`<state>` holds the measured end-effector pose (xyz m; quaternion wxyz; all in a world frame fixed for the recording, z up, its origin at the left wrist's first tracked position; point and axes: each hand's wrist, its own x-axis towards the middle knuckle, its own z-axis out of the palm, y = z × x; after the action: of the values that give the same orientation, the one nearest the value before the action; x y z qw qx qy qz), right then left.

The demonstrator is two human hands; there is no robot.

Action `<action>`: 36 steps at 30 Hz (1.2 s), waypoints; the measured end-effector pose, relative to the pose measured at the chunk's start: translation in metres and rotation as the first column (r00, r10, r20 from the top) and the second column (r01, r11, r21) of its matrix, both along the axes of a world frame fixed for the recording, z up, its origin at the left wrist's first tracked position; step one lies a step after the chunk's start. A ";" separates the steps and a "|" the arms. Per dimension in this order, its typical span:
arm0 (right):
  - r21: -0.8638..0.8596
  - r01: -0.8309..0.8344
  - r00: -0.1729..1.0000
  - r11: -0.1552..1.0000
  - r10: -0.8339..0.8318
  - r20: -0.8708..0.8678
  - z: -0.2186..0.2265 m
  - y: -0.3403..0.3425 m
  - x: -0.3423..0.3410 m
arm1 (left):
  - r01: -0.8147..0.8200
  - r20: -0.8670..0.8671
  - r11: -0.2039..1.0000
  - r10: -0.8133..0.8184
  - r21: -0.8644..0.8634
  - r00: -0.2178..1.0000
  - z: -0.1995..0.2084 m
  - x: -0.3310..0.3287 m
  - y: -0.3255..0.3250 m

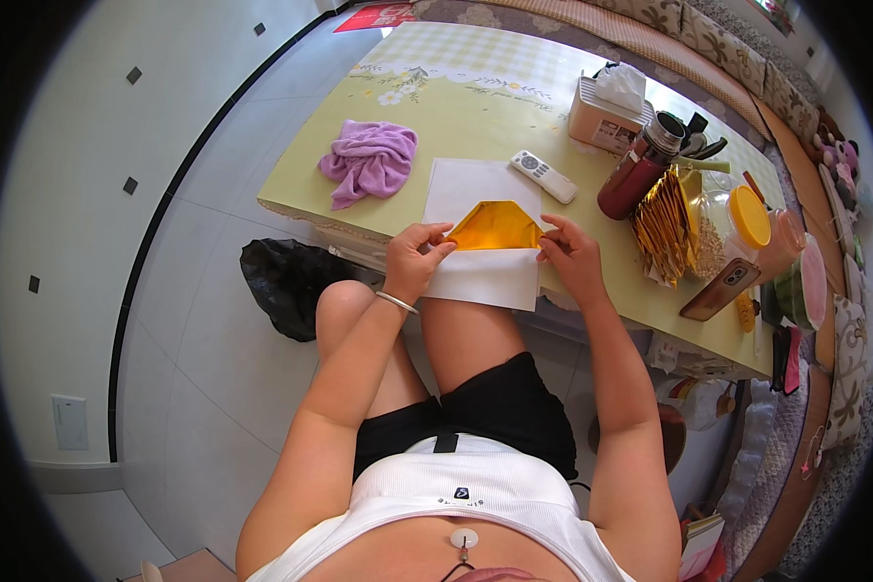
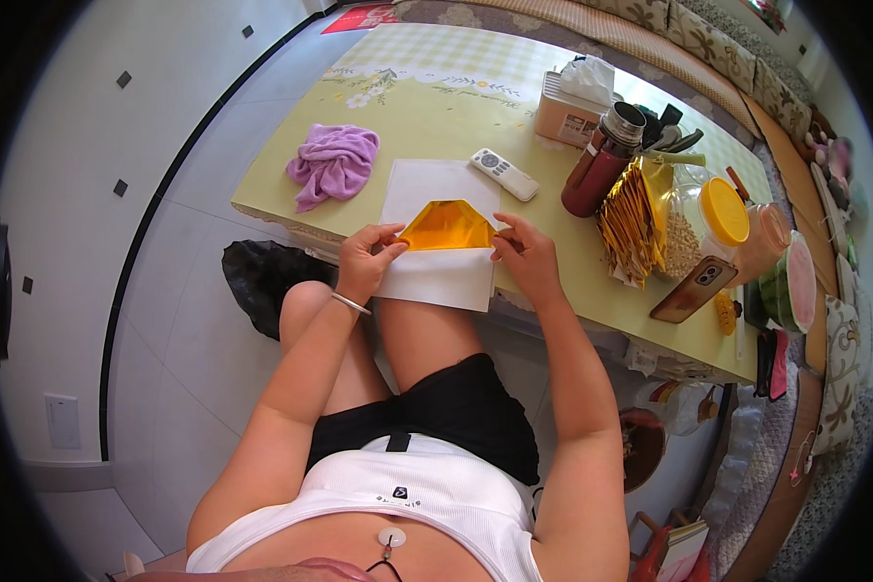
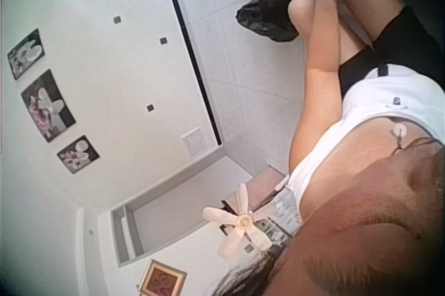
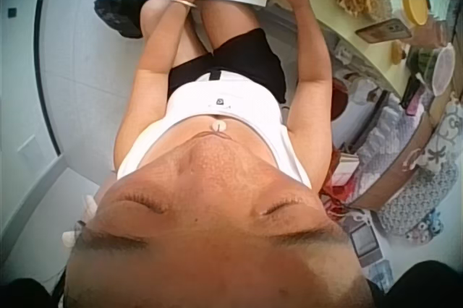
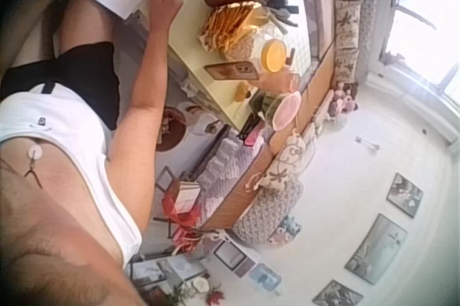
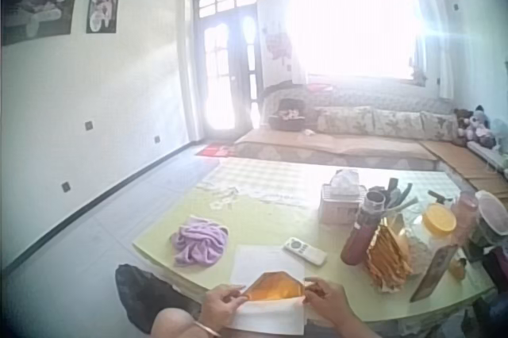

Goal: The person sits on the floor and folds a yellow sheet of paper into a smaller shape using both hands. They repeatedly fold the paper in half and then fold the corners to create a triangular shape, repeating this process multiple times.

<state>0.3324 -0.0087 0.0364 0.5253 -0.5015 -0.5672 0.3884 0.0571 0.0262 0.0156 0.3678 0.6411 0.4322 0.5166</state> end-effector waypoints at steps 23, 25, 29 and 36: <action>-0.014 -0.019 0.999 1.000 0.019 0.043 -0.014 0.007 0.005 | -0.013 -0.021 0.996 0.011 -0.088 1.000 -0.006 -0.002 0.003; -0.018 -0.026 0.999 1.000 0.026 0.044 -0.013 0.007 0.005 | -0.014 -0.016 0.997 0.013 -0.082 1.000 -0.007 -0.002 0.003; -0.011 -0.033 0.999 0.999 0.033 0.033 -0.015 0.007 0.005 | -0.020 -0.011 0.998 0.019 -0.067 1.000 -0.006 -0.002 0.003; 0.011 -0.028 0.999 1.000 0.028 0.019 -0.015 0.006 0.003 | -0.026 -0.018 0.997 0.025 -0.073 1.000 0.000 -0.002 0.001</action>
<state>0.3354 -0.0025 0.0217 0.5171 -0.4941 -0.5815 0.3877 0.0550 0.0268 0.0152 0.3807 0.6260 0.4623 0.4994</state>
